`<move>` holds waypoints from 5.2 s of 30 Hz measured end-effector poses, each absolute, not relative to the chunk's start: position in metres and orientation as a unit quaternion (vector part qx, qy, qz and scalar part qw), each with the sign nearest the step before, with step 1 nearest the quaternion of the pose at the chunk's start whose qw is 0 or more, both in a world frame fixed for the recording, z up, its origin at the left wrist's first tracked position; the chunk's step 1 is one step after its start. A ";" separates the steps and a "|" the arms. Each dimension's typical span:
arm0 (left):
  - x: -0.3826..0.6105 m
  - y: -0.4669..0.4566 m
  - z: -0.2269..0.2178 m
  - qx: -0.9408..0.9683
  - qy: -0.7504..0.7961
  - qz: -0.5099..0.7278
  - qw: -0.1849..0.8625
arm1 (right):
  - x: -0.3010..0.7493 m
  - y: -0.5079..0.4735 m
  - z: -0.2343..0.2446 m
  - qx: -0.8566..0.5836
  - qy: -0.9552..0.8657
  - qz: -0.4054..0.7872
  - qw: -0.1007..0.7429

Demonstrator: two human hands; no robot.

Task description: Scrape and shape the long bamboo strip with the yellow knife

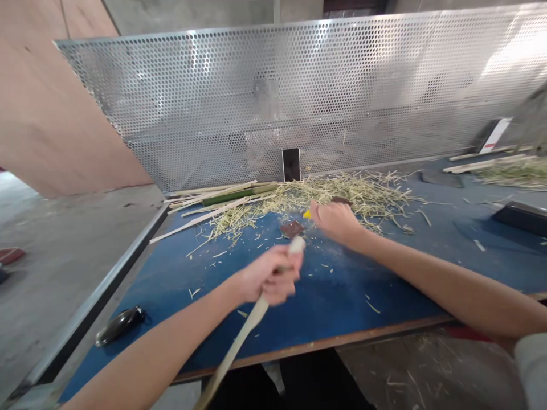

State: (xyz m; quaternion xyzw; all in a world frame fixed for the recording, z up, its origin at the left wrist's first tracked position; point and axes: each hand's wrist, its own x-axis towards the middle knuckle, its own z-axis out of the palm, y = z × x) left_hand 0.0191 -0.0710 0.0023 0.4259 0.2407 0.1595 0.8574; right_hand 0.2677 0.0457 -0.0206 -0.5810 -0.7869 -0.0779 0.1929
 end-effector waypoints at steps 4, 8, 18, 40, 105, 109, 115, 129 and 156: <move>0.036 -0.106 0.007 0.465 0.191 -0.081 0.861 | 0.302 0.074 -0.008 -0.670 -0.715 -0.044 0.192; 0.036 -0.095 0.005 0.490 0.213 0.112 0.838 | 0.310 0.075 -0.008 -0.671 -0.705 -0.057 0.224; 0.009 -0.021 -0.027 0.461 0.292 0.255 0.798 | 0.290 0.064 -0.018 -0.656 -0.731 -0.022 0.186; -0.013 -0.001 -0.030 0.483 0.301 0.340 0.749 | 0.288 0.061 -0.027 -0.633 -0.751 0.006 0.187; -0.023 0.031 -0.045 0.382 0.366 0.550 0.646 | 0.267 0.031 -0.035 -0.360 -0.927 -0.035 0.099; -0.023 0.031 -0.045 0.391 0.366 0.551 0.640 | 0.264 0.028 -0.035 -0.343 -0.934 -0.040 0.088; -0.022 0.033 -0.048 0.400 0.359 0.554 0.635 | 0.261 0.022 -0.031 -0.331 -0.942 -0.022 0.055; 0.001 0.104 -0.045 0.421 0.438 0.578 0.545 | 0.200 0.028 -0.002 -0.320 -0.947 -0.002 0.020; 0.000 0.128 -0.059 0.479 0.452 0.531 0.534 | 0.176 0.090 -0.007 -0.380 -0.920 -0.097 -0.001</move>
